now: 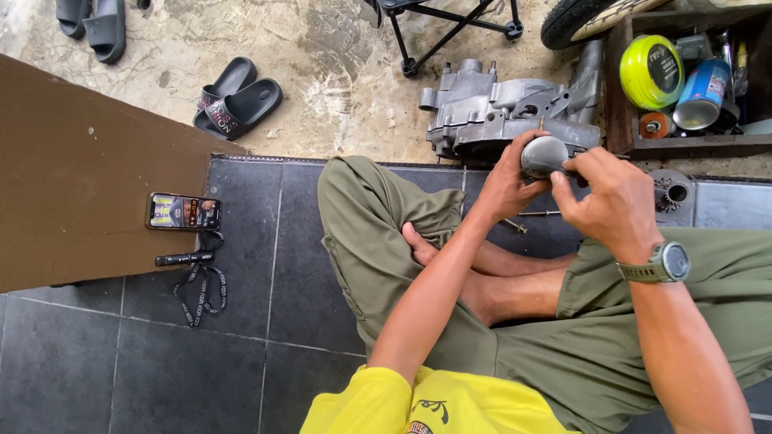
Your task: The person sits on the floor and uses a screwdriver to loosen and remove bolts from a metallic engine casing. They then detach a cylindrical component from the main assembly and continue to manipulate the parts with the tool.
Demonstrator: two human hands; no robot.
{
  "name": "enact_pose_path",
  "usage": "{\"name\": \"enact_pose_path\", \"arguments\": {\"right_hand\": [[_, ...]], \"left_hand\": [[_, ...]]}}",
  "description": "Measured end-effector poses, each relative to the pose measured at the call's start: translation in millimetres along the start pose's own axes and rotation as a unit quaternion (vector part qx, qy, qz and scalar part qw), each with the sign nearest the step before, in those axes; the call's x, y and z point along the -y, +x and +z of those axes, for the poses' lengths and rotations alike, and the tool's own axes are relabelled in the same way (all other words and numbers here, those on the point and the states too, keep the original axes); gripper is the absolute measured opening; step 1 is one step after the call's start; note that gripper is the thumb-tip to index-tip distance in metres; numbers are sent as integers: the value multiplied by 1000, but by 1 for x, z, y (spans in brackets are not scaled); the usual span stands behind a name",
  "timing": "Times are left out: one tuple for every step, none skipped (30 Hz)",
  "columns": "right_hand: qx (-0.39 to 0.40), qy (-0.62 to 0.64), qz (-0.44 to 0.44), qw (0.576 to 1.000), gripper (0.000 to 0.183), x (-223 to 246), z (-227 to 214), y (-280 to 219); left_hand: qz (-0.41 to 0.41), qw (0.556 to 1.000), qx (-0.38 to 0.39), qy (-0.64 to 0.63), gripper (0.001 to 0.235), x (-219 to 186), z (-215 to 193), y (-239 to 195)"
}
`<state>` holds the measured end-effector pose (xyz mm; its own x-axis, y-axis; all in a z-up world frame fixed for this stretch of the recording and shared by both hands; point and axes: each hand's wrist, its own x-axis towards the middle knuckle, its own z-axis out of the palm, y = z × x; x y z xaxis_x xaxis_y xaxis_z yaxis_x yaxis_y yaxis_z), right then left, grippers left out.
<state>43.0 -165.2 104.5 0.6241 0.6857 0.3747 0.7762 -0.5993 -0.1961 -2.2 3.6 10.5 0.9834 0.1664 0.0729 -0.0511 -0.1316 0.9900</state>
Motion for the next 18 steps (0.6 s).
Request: {"name": "enact_pose_path", "arguments": {"right_hand": [[0,-1,1,1000,17,-3,-1,1],[1,-24,4,1000,18,-7,-1,1],[1,-48,6,999,19,-9,-2,2],[2,-48,5,999,19,-14,-2,0],[-3,-51,17,999,18,-18,-1,-2],[-11,-56,29,998,18,-24,-2,-2],[-12,-58,29,998,18,-20,-3,-1],[-2,-43,23,999,18,-16,-5,-1],[7,-28,17,999,20,-13,-6,-1],[6,-28,17,999,20,-11,-6,0],[7,-30,11,999,19,-9,-6,0],[10,-30,6,999,20,-6,-6,0],[10,-30,6,999,20,-12,-5,0],[4,-50,17,999,20,-20,-3,-1],[-1,-69,27,997,20,-28,-2,-2],[-3,-72,27,997,20,-25,-3,-1],[0,-61,25,998,20,-23,-4,0],[3,-48,25,999,20,-22,-4,0]], "left_hand": [[0,1000,1,0,66,2,1,1],[16,1000,-10,9,66,4,2,1],[33,999,-22,18,67,6,4,1],[32,999,-23,18,67,3,4,1],[34,999,-33,13,67,0,4,0],[38,998,-43,7,67,-3,4,2],[40,998,-43,6,67,-3,4,3],[38,998,-43,8,67,-2,4,2],[37,998,-43,10,67,-1,4,2],[38,998,-42,10,67,2,4,2],[32,999,-31,12,67,4,3,3],[24,999,-19,13,66,6,2,1],[24,999,-19,13,66,1,2,1],[22,999,-27,12,67,-4,2,1],[19,999,-35,10,69,-8,2,1],[22,999,-35,10,69,-8,1,0],[26,999,-35,8,69,-8,0,0],[30,999,-33,7,68,-8,0,0]]}}
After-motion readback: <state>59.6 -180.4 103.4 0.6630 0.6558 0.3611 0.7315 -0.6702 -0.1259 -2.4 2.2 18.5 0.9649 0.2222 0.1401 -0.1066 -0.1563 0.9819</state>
